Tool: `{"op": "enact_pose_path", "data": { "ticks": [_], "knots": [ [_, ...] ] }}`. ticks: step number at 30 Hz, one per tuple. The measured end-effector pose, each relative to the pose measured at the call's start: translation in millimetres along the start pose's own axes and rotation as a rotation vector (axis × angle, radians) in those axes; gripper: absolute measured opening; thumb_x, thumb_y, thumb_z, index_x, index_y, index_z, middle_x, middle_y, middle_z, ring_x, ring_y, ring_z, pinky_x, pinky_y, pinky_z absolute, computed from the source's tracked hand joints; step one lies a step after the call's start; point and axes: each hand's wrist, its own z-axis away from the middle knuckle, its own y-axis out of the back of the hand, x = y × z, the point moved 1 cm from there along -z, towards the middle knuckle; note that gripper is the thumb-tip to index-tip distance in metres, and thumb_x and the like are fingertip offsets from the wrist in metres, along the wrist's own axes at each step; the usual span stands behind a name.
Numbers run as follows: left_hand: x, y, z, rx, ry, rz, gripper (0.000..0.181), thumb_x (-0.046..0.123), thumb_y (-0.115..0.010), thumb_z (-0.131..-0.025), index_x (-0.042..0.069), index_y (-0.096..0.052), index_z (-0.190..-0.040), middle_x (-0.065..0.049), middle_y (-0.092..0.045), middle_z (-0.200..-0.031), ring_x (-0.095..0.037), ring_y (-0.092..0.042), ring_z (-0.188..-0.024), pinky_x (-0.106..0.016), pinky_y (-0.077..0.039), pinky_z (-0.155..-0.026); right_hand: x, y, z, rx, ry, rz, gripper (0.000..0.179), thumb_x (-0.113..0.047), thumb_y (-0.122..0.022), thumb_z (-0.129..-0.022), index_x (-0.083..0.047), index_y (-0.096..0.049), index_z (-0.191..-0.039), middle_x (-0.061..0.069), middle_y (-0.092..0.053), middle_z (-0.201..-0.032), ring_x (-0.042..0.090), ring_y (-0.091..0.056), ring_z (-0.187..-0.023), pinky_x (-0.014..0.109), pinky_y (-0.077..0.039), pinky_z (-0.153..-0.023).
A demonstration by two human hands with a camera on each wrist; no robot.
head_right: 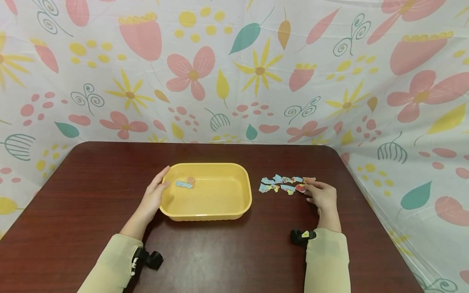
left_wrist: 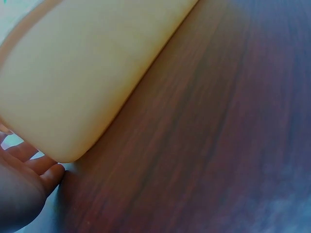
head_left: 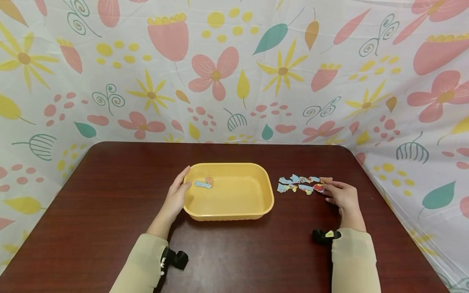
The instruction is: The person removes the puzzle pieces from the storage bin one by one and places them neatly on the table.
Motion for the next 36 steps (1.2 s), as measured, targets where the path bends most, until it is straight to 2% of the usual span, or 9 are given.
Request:
{"op": "enact_pose_path", "data": {
  "ticks": [9, 16, 21, 29, 33, 36],
  "knots": [
    [0.0, 0.0, -0.2, -0.003, -0.002, -0.012, 0.052, 0.009, -0.037, -0.1, 0.018, -0.027, -0.15, -0.002, -0.021, -0.157, -0.022, -0.028, -0.139, -0.045, -0.03, -0.111, -1, 1, 0.5, -0.01, 0.01, 0.002, 0.052, -0.016, -0.057, -0.093, 0.009, -0.043, -0.137, -0.019, -0.064, -0.067, -0.004, -0.063, -0.065, 0.021, -0.055, -0.058],
    [0.4, 0.4, 0.6, -0.004, -0.002, -0.016, 0.052, 0.009, -0.037, -0.1, 0.018, -0.028, -0.15, -0.002, -0.021, -0.157, -0.022, -0.027, -0.139, -0.045, -0.029, -0.111, -1, 6, 1.9, 0.019, 0.023, -0.049, 0.054, -0.02, -0.058, -0.093, 0.008, -0.044, -0.137, -0.023, -0.062, -0.072, -0.006, -0.064, -0.068, 0.021, -0.055, -0.059],
    [1.0, -0.2, 0.9, -0.005, -0.007, -0.011, 0.052, 0.009, -0.037, -0.1, 0.017, -0.027, -0.15, -0.002, -0.021, -0.157, -0.022, -0.028, -0.139, -0.046, -0.03, -0.111, -2, 8, 3.0, 0.035, 0.015, -0.082, 0.053, -0.02, -0.058, -0.093, 0.007, -0.044, -0.136, -0.025, -0.061, -0.072, -0.005, -0.065, -0.069, 0.02, -0.055, -0.059],
    [0.6, 1.7, 1.2, -0.004, -0.004, 0.008, 0.052, 0.01, -0.037, -0.1, 0.018, -0.027, -0.15, -0.002, -0.021, -0.157, -0.025, -0.033, -0.136, -0.047, -0.033, -0.109, -6, 6, 6.1, 0.034, 0.01, -0.108, 0.052, -0.024, -0.053, -0.095, 0.007, -0.044, -0.137, -0.022, -0.065, -0.071, -0.003, -0.066, -0.07, 0.02, -0.055, -0.061],
    [-0.2, 0.8, 0.3, -0.008, -0.007, 0.014, 0.052, 0.01, -0.037, -0.1, 0.017, -0.027, -0.15, -0.002, -0.02, -0.157, -0.023, -0.029, -0.138, -0.047, -0.031, -0.11, -10, 4, 9.6, 0.013, 0.038, -0.139, 0.053, -0.026, -0.05, -0.096, 0.006, -0.042, -0.138, -0.021, -0.067, -0.073, -0.003, -0.066, -0.072, 0.019, -0.055, -0.062],
    [-1.4, -0.4, 0.1, -0.009, -0.005, 0.01, 0.052, 0.01, -0.036, -0.1, 0.017, -0.027, -0.15, -0.002, -0.019, -0.158, -0.025, -0.03, -0.139, -0.048, -0.033, -0.109, -13, 2, 14.8, -0.023, 0.085, -0.185, 0.041, -0.027, -0.052, -0.096, -0.002, -0.052, -0.129, -0.019, -0.069, -0.076, -0.002, -0.067, -0.074, 0.018, -0.055, -0.063]
  ]
}}
